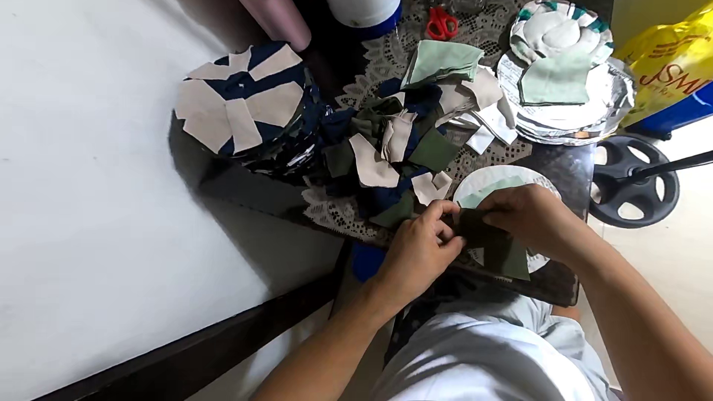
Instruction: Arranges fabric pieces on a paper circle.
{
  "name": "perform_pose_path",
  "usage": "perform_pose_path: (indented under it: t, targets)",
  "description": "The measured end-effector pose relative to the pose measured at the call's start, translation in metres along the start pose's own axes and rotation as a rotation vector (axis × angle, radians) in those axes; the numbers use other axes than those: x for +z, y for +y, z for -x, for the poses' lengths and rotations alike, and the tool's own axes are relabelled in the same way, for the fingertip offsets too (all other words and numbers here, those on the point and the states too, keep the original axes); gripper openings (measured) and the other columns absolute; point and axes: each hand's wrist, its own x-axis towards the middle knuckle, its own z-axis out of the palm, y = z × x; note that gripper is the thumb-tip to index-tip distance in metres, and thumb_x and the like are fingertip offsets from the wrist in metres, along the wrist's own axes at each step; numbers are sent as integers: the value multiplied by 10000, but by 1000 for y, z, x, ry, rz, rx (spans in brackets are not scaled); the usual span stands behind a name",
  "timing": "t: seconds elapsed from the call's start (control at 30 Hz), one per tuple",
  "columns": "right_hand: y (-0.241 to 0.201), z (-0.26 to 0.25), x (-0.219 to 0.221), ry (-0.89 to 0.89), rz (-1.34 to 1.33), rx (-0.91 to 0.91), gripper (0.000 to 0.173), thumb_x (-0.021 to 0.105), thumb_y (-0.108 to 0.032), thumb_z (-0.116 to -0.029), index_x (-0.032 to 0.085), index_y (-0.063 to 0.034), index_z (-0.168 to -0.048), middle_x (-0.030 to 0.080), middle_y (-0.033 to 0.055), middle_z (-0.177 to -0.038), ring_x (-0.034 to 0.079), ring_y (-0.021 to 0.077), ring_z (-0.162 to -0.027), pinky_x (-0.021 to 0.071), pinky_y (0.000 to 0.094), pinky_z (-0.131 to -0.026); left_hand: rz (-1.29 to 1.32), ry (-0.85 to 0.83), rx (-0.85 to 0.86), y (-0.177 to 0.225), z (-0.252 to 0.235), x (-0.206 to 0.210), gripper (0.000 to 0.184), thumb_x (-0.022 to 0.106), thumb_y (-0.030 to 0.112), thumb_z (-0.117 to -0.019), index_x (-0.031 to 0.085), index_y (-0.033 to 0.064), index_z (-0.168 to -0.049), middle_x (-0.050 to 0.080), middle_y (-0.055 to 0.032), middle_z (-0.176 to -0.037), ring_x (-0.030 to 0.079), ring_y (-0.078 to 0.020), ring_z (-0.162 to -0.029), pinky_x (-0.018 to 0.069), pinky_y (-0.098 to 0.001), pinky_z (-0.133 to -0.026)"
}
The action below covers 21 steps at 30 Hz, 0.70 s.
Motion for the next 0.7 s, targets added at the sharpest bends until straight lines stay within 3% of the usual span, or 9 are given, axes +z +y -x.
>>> perform_pose_path:
  t: [0.13, 0.3, 0.43, 0.7]
  targets:
    - [-1, -9, 0, -3, 77, -76, 100, 680, -52, -971, 769, -99, -976, 720, 36, -840, 659, 125, -714, 550, 341, -672, -100, 177, 95, -13, 7, -3, 269, 627, 159, -966, 661, 55, -1212, 694, 23, -794, 609, 0, -622, 512, -157, -591]
    - [-12, -17, -5, -58, 188, -105, 112, 684, -22, -959, 777, -84, -965, 722, 54, -836, 667, 160, -742, 547, 384, -687, -259, 416, 377, -36, 7, 6, 162, 612, 102, -944, 746, 40, -1013, 714, -74, -925, 663, -90, -782, 551, -202, -698]
    - [-15, -24, -11, -100, 268, -146, 115, 692, -19, -949, 781, -92, -940, 721, 57, -844, 668, 175, -768, 541, 406, -696, -297, 451, 448, -42, 7, 15, 153, 627, 44, -907, 771, 53, -960, 721, -98, -1014, 690, -173, -967, 572, -279, -855]
    - [-20, -35, -11, -160, 324, -147, 127, 689, -32, -954, 786, -113, -945, 727, 43, -845, 672, 171, -778, 536, 412, -700, -320, 458, 451, -46, 8, 22, 154, 648, 56, -902, 788, 64, -967, 714, -117, -1053, 676, -217, -1015, 562, -312, -884]
